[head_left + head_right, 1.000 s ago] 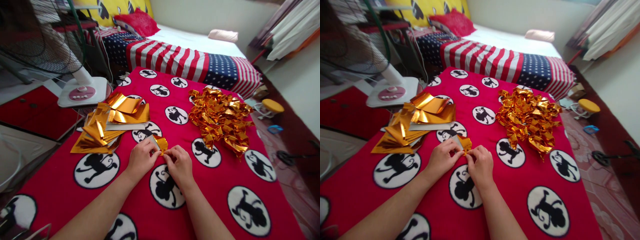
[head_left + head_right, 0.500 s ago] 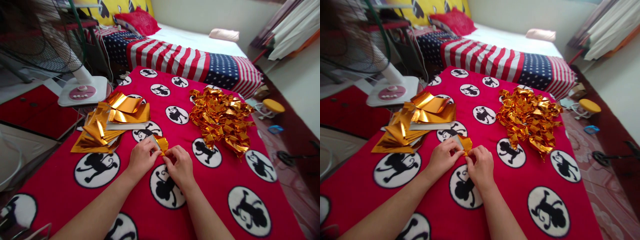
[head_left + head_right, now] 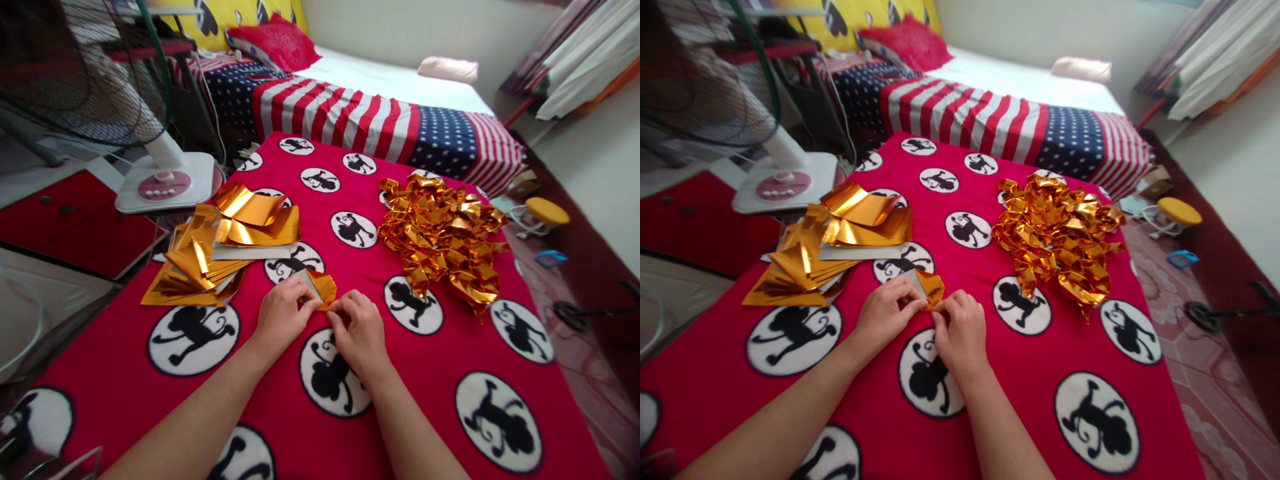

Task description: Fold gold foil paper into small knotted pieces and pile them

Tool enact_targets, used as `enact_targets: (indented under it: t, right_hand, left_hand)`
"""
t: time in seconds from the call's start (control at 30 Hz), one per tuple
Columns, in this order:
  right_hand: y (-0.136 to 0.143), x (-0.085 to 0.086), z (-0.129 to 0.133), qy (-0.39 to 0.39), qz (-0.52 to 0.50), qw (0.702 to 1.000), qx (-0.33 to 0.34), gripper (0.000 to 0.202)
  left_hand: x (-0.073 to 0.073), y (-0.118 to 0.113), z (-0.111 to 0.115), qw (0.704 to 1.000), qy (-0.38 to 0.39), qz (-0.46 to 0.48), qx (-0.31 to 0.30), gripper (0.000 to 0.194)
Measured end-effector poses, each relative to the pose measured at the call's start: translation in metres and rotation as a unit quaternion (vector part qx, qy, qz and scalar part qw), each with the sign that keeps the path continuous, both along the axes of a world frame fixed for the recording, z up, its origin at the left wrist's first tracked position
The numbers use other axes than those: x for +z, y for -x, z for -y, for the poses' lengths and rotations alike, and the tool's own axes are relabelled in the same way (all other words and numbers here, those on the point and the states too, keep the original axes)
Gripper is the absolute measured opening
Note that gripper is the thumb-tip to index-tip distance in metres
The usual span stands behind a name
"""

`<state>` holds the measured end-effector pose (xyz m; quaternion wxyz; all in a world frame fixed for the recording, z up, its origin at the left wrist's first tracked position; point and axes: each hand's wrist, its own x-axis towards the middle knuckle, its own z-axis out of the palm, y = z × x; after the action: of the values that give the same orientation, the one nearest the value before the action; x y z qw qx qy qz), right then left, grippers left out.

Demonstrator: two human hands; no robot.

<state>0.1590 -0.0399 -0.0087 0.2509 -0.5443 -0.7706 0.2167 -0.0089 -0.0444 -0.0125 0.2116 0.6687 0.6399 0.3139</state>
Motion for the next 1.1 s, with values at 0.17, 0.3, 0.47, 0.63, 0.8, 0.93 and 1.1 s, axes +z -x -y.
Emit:
enact_targets:
  t: [0.17,0.3,0.47,0.63,0.8,0.93,1.1]
  right_hand:
    - [0.0036,0.0,0.0003,-0.01,0.022,1.0,-0.009,0.007]
    - [0.005,0.0008,0.0015,-0.018,0.041,0.999,-0.011,0.008]
    - [0.0049,0.002,0.0025,-0.025,0.047,0.999,-0.009,0.008]
    - [0.0067,0.002,0.0026,-0.032,0.052,0.998,-0.018,0.011]
    - [0.009,0.0019,0.0024,-0.025,0.063,0.997,-0.035,0.011]
    - [0.0089,0.0009,0.0004,-0.015,0.069,0.996,-0.048,0.017]
    - [0.0081,0.0009,-0.0004,-0.006,0.045,0.998,-0.051,0.008]
  left_hand:
    - [0.0006,-0.0019,-0.0004,1.0,-0.004,-0.006,0.004,0.015]
    - [0.0006,-0.0027,0.0,1.0,-0.013,-0.013,0.004,0.015]
    - [0.0,-0.0037,0.0007,0.999,-0.017,-0.028,0.007,0.014]
    - [-0.0008,-0.0038,0.0012,0.999,-0.023,-0.028,0.005,0.014]
    - [-0.001,-0.0041,0.0007,0.999,-0.024,-0.029,0.007,0.015]
    - [0.0003,-0.0042,0.0001,0.999,-0.022,-0.035,0.003,0.015]
    - [-0.0003,-0.0049,0.001,0.999,-0.028,-0.032,0.002,0.015]
